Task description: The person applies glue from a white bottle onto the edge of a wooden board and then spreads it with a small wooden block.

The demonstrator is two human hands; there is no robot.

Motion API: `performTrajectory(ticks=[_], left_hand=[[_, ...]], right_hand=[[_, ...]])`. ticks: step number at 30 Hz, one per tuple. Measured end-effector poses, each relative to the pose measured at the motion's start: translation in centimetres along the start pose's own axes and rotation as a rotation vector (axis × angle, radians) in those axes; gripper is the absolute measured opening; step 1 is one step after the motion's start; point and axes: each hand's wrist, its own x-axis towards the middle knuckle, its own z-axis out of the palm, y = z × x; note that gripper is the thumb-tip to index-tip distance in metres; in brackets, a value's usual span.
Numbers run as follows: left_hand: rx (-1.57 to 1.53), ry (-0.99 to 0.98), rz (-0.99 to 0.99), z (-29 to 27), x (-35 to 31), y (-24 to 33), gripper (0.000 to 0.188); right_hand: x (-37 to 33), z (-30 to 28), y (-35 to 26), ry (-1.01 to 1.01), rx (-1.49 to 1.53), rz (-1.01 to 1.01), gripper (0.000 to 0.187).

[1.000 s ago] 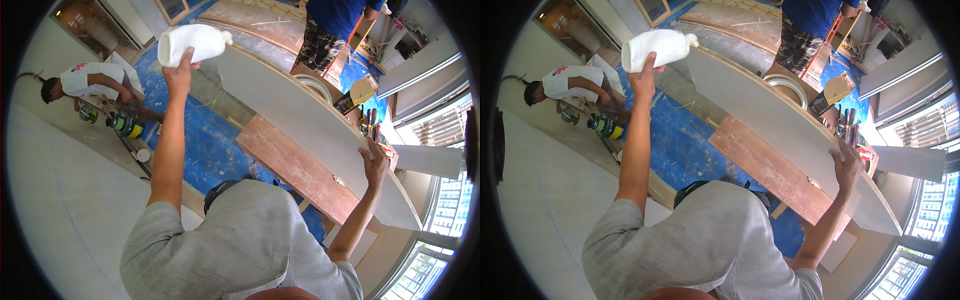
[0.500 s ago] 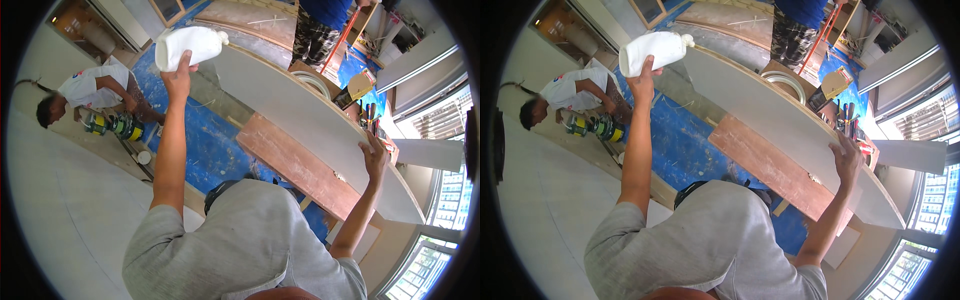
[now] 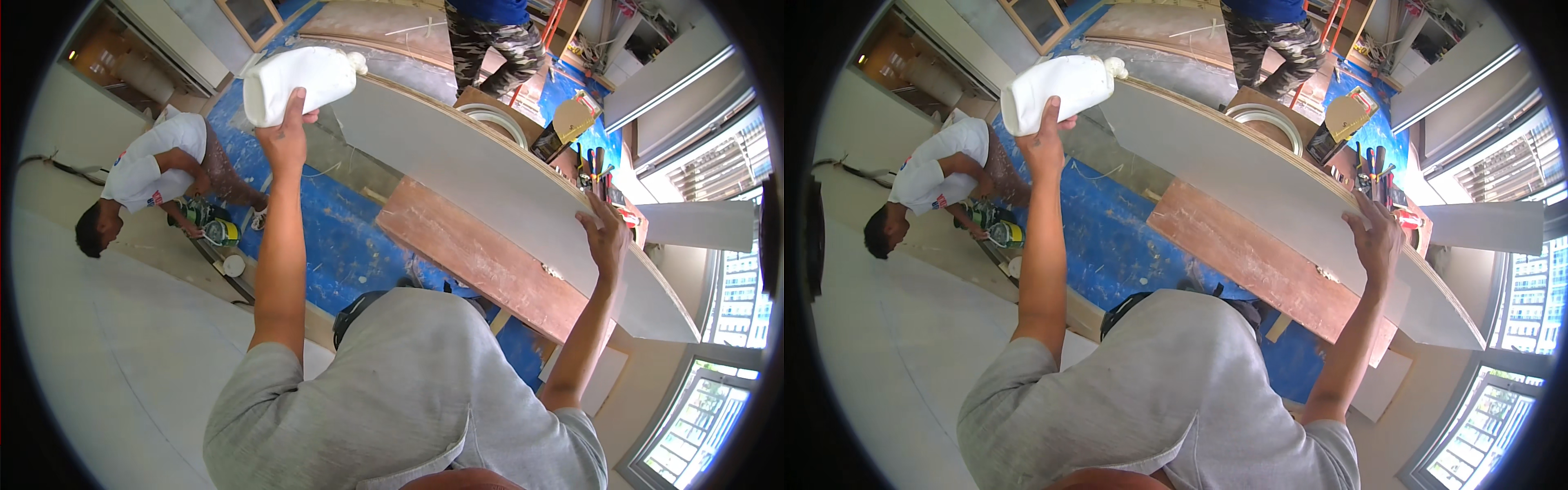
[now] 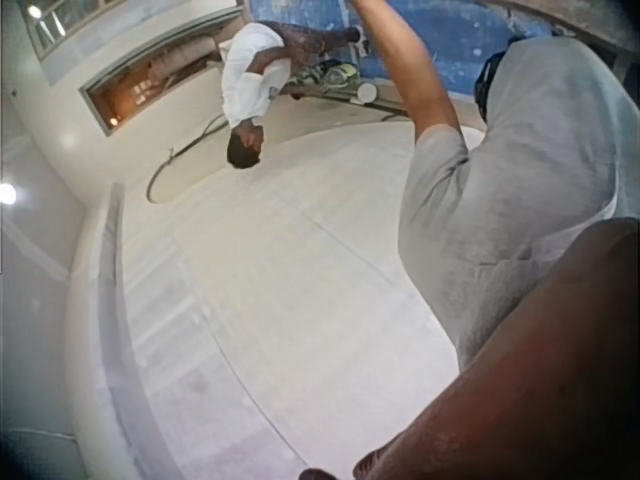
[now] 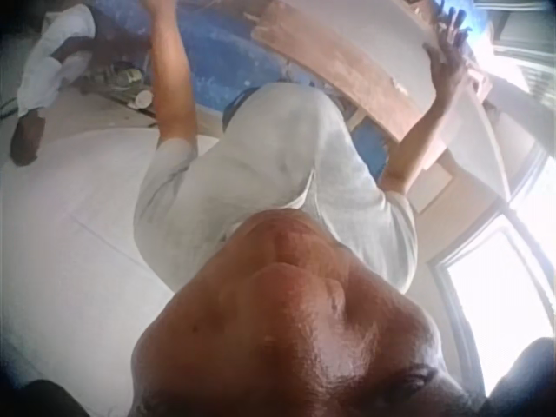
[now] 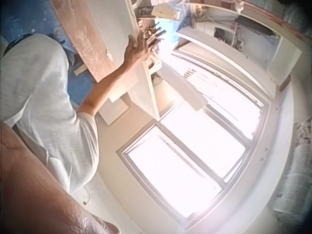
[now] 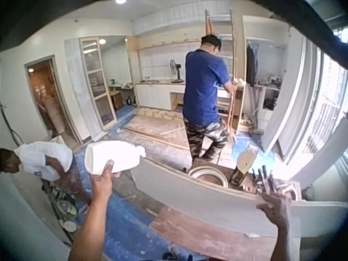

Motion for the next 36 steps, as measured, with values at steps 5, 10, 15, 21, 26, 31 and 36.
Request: performTrajectory(ticks=[5, 10, 15, 21, 26, 31, 36], left_hand=[[-0.023, -0.074, 0.003, 0.9, -0.5, 0.9, 0.030], [0.041, 0.032, 0.021, 0.3, 0.8, 0.2, 0.030], [0.064, 0.023, 0.016, 0.5, 1.0, 0.2, 0.029], [-0.012, -0.007, 0.011, 1.5, 0.6, 1.3, 0.028], [-0.003, -0.014, 0.016, 0.8, 0.8, 0.3, 0.027], [-0.017, -0.059, 0.009, 1.3, -0.3, 1.2, 0.027], [0.055, 0.058, 0.052, 0.3, 0.6, -0.2, 0.028]], right_hand=[[-0.1, 0.1, 0.3, 0.002, -0.006, -0.010, 0.052], [0.0, -0.4, -0.6, -0.003, -0.018, 0.008, 0.051], [0.1, -0.5, -0.7, -0.015, 0.021, 0.019, 0.049], [0.1, -0.1, 0.3, 0.021, 0.001, -0.040, 0.049], [0.1, -0.3, 0.1, 0.024, 0.021, -0.037, 0.049], [0.1, -0.1, 0.0, 0.049, 0.021, -0.069, 0.048], [0.1, -0.2, -0.1, 0.016, 0.015, -0.037, 0.049]])
